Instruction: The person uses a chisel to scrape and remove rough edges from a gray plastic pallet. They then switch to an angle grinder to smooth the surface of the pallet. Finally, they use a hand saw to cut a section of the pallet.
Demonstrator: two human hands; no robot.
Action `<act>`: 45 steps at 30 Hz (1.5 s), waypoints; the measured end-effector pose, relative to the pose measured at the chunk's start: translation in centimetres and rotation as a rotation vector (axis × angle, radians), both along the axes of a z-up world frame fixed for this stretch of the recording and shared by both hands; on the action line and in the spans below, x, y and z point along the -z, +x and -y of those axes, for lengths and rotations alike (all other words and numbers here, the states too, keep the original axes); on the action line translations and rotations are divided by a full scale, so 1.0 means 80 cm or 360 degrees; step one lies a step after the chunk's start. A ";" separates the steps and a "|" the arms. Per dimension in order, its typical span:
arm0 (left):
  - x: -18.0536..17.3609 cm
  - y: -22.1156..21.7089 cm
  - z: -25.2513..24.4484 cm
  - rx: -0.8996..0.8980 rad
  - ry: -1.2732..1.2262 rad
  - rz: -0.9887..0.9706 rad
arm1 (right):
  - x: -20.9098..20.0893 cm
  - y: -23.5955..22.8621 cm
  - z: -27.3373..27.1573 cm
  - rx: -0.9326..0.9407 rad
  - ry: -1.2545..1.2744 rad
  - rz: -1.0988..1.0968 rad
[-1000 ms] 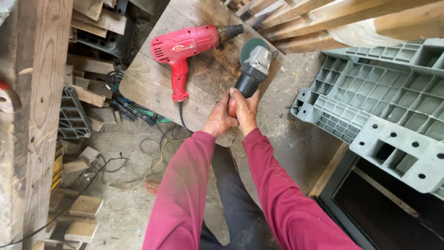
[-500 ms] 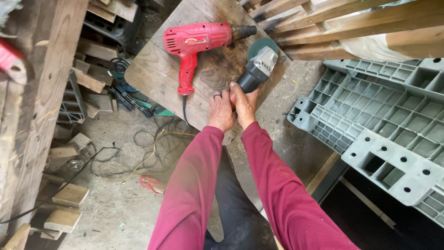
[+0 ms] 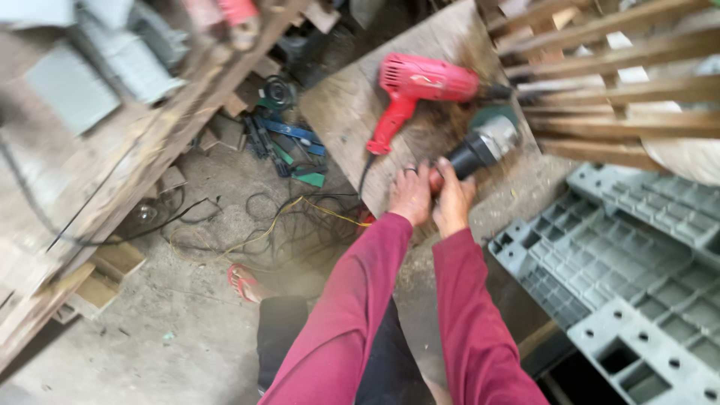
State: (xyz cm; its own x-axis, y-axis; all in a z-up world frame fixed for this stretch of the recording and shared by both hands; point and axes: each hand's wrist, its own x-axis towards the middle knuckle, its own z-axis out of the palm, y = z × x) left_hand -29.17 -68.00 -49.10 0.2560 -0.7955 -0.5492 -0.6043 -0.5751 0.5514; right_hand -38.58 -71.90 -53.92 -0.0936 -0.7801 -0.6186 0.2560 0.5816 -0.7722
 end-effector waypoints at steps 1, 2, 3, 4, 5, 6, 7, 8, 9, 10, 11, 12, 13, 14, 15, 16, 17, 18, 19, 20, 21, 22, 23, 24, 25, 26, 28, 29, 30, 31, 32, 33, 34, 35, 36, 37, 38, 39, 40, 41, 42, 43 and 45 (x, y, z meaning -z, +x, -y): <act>-0.002 0.000 0.003 -0.0031 0.0030 0.0000 | 0.003 -0.003 0.000 0.0004 -0.0032 -0.0001; -0.006 0.000 0.002 -0.0048 0.0108 -0.0016 | 0.004 -0.008 -0.011 0.0004 -0.0034 0.0001; -0.012 -0.003 -0.001 -0.0066 0.0185 -0.0034 | 0.004 -0.016 -0.017 -0.0095 -0.0091 -0.0101; -0.021 -0.004 -0.010 -0.0105 0.0093 0.0020 | 0.005 -0.020 -0.023 -0.0212 -0.0146 -0.0185; -0.032 -0.003 -0.023 -0.0140 0.0003 0.0079 | 0.002 -0.027 -0.037 -0.0264 -0.0093 -0.0202; -0.042 0.003 -0.033 -0.0178 -0.0109 0.0063 | 0.000 -0.026 -0.038 -0.0332 -0.0072 -0.0200; -0.054 0.009 -0.045 -0.0211 -0.0224 0.0053 | -0.002 -0.021 -0.040 -0.0410 -0.0124 -0.0168; -0.066 0.012 -0.061 -0.0269 -0.0323 0.0015 | -0.008 -0.023 -0.052 -0.0456 -0.0174 -0.0149; -0.079 0.014 -0.080 -0.0323 -0.0426 -0.0020 | -0.016 -0.022 -0.062 -0.0517 -0.0225 -0.0074; -0.093 0.019 -0.103 -0.0348 -0.0480 -0.0067 | -0.028 -0.020 -0.075 -0.0572 -0.0275 0.0001; -0.107 0.025 -0.126 -0.0371 -0.0537 -0.0113 | -0.043 -0.021 -0.088 -0.0616 -0.0214 -0.0020; -0.123 0.034 -0.153 -0.0454 -0.0657 -0.0139 | -0.061 -0.017 -0.100 -0.0664 -0.0155 -0.0041; -0.139 0.046 -0.181 -0.0532 -0.0780 -0.0162 | -0.080 -0.007 -0.112 -0.0676 -0.0025 -0.0163; -0.153 0.059 -0.205 -0.0598 -0.0912 -0.0199 | -0.102 0.003 -0.122 -0.0677 0.0098 -0.0303; -0.167 0.079 -0.228 -0.0701 -0.0943 -0.0206 | -0.118 0.027 -0.138 -0.0726 0.0008 -0.0296; -0.186 0.092 -0.254 -0.0799 -0.0976 -0.0244 | -0.141 0.047 -0.156 -0.0761 -0.0083 -0.0315; -0.206 0.107 -0.281 -0.0896 -0.1011 -0.0282 | -0.166 0.073 -0.170 -0.0795 -0.0175 -0.0332; -0.228 0.122 -0.308 -0.1025 -0.1089 -0.0285 | -0.193 0.099 -0.191 -0.0859 -0.0143 -0.0224; -0.251 0.140 -0.336 -0.1154 -0.1166 -0.0287 | -0.221 0.134 -0.222 -0.0923 -0.0109 -0.0118; -0.277 0.160 -0.363 -0.1308 -0.1175 -0.0247 | -0.253 0.169 -0.253 -0.1076 -0.0140 -0.0006; -0.304 0.180 -0.388 -0.1462 -0.1182 -0.0208 | -0.288 0.206 -0.286 -0.1230 -0.0170 0.0105; -0.330 0.201 -0.413 -0.1543 -0.1326 -0.0143 | -0.324 0.245 -0.321 -0.1408 -0.0280 0.0191; -0.355 0.222 -0.437 -0.1624 -0.1469 -0.0077 | -0.361 0.281 -0.352 -0.1586 -0.0390 0.0277; -0.378 0.246 -0.465 -0.1698 -0.1612 0.0004 | -0.397 0.318 -0.382 -0.1768 -0.0641 0.0319; -0.396 0.272 -0.495 -0.1679 -0.1640 0.0213 | -0.426 0.358 -0.408 -0.1944 -0.0896 0.0359; -0.414 0.278 -0.529 -0.1670 -0.1611 0.0339 | -0.450 0.384 -0.431 -0.1964 -0.0994 0.0362; -0.425 0.317 -0.577 -0.2305 -0.1684 -0.0429 | -0.473 0.447 -0.464 -0.1876 -0.0992 0.0468; -0.433 0.322 -0.605 -0.2424 -0.1788 -0.0404 | -0.482 0.463 -0.480 -0.1758 -0.0898 0.0570; -0.433 0.355 -0.621 -0.2495 -0.1988 -0.0346 | -0.488 0.492 -0.487 -0.1735 -0.0930 0.0570; -0.435 0.385 -0.638 -0.2522 -0.2019 -0.0613 | -0.492 0.519 -0.490 -0.1713 -0.0962 0.0570; -0.442 0.399 -0.668 -0.2575 -0.1964 -0.0884 | -0.492 0.532 -0.499 -0.1741 -0.0859 0.0569; -0.446 0.409 -0.687 -0.2620 -0.1895 -0.1155 | -0.485 0.551 -0.501 -0.1767 -0.0756 0.0569; -0.448 0.405 -0.703 -0.2642 -0.1828 -0.1226 | -0.473 0.547 -0.510 -0.1785 -0.0610 0.0544; -0.448 0.405 -0.716 -0.2664 -0.1760 -0.1294 | -0.458 0.537 -0.524 -0.1667 -0.0406 0.0577; -0.444 0.428 -0.714 -0.2625 -0.1789 -0.1333 | -0.441 0.556 -0.525 -0.1552 -0.0283 0.0676; -0.445 0.443 -0.711 -0.2622 -0.1793 -0.1392 | -0.425 0.569 -0.527 -0.1436 -0.0163 0.0777; -0.447 0.447 -0.707 -0.2662 -0.1780 -0.1443 | -0.409 0.568 -0.533 -0.1402 -0.0032 0.0823; -0.449 0.451 -0.703 -0.2701 -0.1766 -0.1495 | -0.392 0.566 -0.535 -0.1368 0.0099 0.0873; -0.450 0.456 -0.700 -0.2751 -0.1684 -0.1522 | -0.375 0.567 -0.537 -0.1344 0.0228 0.0939; -0.449 0.458 -0.697 -0.2799 -0.1601 -0.1549 | -0.360 0.564 -0.537 -0.1322 0.0283 0.0887; -0.448 0.459 -0.693 -0.2855 -0.1520 -0.1575 | -0.347 0.553 -0.537 -0.1306 0.0340 0.0831; -0.447 0.460 -0.691 -0.2838 -0.1543 -0.1501 | -0.338 0.544 -0.538 -0.1288 0.0395 0.0773; -0.440 0.458 -0.688 -0.2815 -0.1603 -0.1353 | -0.330 0.537 -0.537 -0.1298 0.0294 0.1003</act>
